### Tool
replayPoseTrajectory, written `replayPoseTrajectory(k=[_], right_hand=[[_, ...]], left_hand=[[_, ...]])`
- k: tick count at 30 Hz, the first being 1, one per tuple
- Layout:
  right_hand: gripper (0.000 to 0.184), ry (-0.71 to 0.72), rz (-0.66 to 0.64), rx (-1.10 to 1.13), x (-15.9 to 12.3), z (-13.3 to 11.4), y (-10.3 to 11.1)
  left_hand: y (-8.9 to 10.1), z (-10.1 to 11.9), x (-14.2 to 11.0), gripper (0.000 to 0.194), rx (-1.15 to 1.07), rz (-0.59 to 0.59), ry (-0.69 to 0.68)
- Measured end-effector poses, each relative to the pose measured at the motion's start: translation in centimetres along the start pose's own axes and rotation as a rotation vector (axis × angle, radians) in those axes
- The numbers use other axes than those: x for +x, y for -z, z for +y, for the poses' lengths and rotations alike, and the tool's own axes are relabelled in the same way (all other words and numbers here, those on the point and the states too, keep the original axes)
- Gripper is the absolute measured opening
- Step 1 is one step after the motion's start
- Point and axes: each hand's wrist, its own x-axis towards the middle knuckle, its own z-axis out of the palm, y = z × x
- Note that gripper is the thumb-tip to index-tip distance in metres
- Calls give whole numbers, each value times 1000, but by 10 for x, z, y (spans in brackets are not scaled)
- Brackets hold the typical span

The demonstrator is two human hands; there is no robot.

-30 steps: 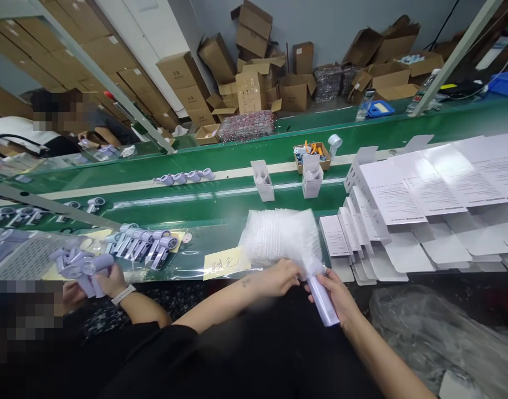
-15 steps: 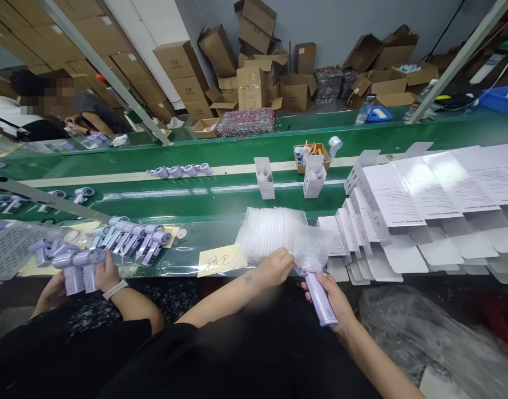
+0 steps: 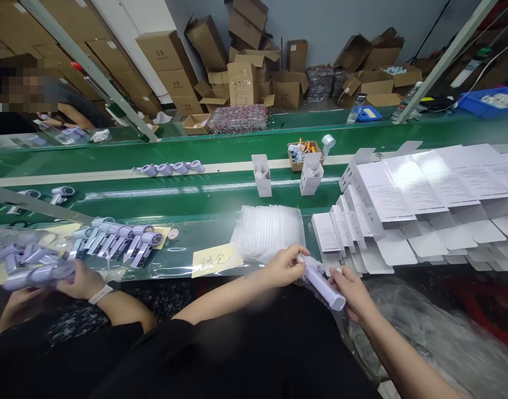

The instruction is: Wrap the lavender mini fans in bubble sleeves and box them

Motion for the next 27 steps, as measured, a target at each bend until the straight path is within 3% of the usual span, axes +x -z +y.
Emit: replayPoseTrajectory(k=[2,4,7,9,11,13,15,17,20,24,25,27], right_hand=[[34,-37,-84,0,-4,-2,1],[44,-210,-182,57,-7,4,-6],[38,-336,-152,191,-9,18,-21],[28,-247,-111,150,-8,23,-26],[22,-70,-119,-48,-8,19,-22],[22,121,-143,-310,-10,5,-12],[18,232,-172,-500,-16,-17,0],[14,266,-205,-570,-25,-41,7],[17,297,-250,-566,-36,-66,1],[17,224,-387,-459,-32,-75,-32],[18,200,-446,-424,-27,-75,-38],[23,174,-581,-419,-8,-74,-40]], left_hand=[[-3,-2,0,34,-214,-42,101],[-9,-4,-1,33,-345,-62,146],[-15,-6,-6,26,-201,-45,86],[-13,-3,-9,25,4,-46,-32],[-8,1,-12,28,122,-14,-103],[-1,5,-13,30,84,45,-20],[7,10,-15,30,-74,70,146],[16,15,-19,32,-268,25,239],[34,25,-29,40,-424,16,101],[46,22,-34,87,-131,-12,-162],[43,15,-32,81,-30,-37,-179],[34,-2,-28,41,82,-12,-153]])
